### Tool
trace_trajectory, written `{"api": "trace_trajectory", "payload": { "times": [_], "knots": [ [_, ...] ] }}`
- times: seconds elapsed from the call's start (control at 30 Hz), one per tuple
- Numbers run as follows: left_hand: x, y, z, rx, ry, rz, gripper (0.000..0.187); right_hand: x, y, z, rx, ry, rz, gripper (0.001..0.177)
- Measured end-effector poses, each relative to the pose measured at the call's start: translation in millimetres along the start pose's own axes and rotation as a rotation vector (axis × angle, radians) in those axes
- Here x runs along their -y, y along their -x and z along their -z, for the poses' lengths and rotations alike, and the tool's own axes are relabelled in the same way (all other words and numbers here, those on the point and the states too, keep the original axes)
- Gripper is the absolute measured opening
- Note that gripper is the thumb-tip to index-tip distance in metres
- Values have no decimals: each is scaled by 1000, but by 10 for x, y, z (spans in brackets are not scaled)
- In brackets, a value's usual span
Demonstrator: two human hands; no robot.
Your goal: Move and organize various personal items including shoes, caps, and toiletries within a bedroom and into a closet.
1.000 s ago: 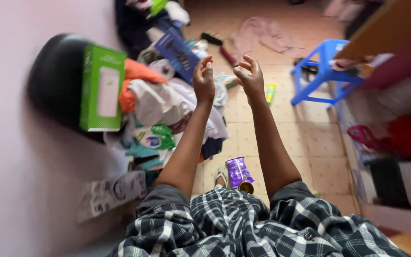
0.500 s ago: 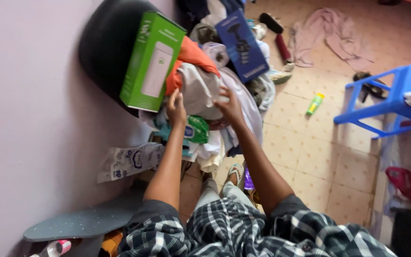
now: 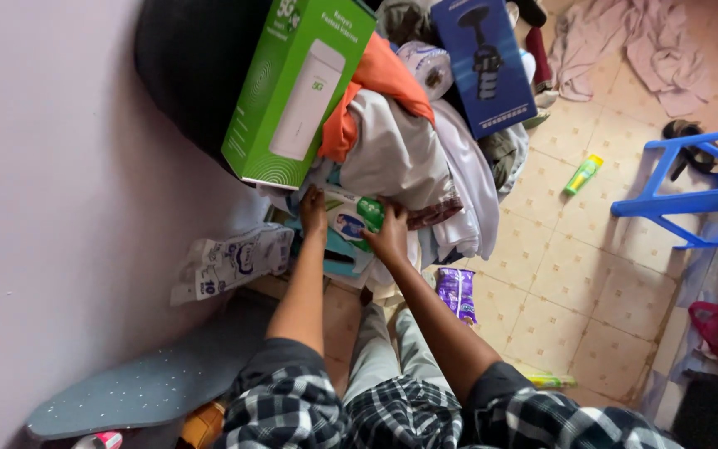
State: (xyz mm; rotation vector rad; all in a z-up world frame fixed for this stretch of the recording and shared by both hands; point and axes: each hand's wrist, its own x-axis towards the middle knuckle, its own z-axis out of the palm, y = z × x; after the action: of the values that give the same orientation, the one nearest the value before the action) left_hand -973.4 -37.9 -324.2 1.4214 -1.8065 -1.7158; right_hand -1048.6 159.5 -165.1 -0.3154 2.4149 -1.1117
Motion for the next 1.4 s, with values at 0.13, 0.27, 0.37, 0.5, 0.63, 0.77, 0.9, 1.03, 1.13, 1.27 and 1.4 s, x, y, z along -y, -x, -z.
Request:
{"api": "trace_trajectory", "payload": {
  "times": [0.13,0.27,0.37,0.5,0.63,0.77,0.9,1.03,1.13,1.27,1.4],
  "knots": [
    [141,100,-119,128,525,124,61,-104,16,-131,-28,-12,56,91],
    [-130,292,-160,-72,-72,30,56,-416,-116,-20,-78,-86,118,78],
    [-389,386,-70,-160,-421,-64,61,-284,-206,186,-88,-245,0,69],
    [-752,553,-167,-188,-280,-145,62,66,-312,648,-105,-583,-275,63],
    [-1348,679,-280,-127,-41,-287,59,251,-542,1066,-131,-735,-139,60],
    [-2450,1085,-301,33,184,-215,73,397,-777,1507,-71,-833,57,50],
    [-2880,1167,-226,122,163,-306,69,1175,-498,2078,102,-908,29,49],
    [-3188,1345,-4,77,293,-302,62,1556,-338,2285,290,-827,-23,52],
    [-3285,1423,181,21,380,-386,59,1674,-325,2255,412,-812,109,53],
    [-3315,1737,427,-73,440,-408,61,1721,-253,2151,473,-837,221,43],
    [-3372,2258,838,-296,330,-421,66,1937,18,1946,520,-830,288,33]
  ]
}}
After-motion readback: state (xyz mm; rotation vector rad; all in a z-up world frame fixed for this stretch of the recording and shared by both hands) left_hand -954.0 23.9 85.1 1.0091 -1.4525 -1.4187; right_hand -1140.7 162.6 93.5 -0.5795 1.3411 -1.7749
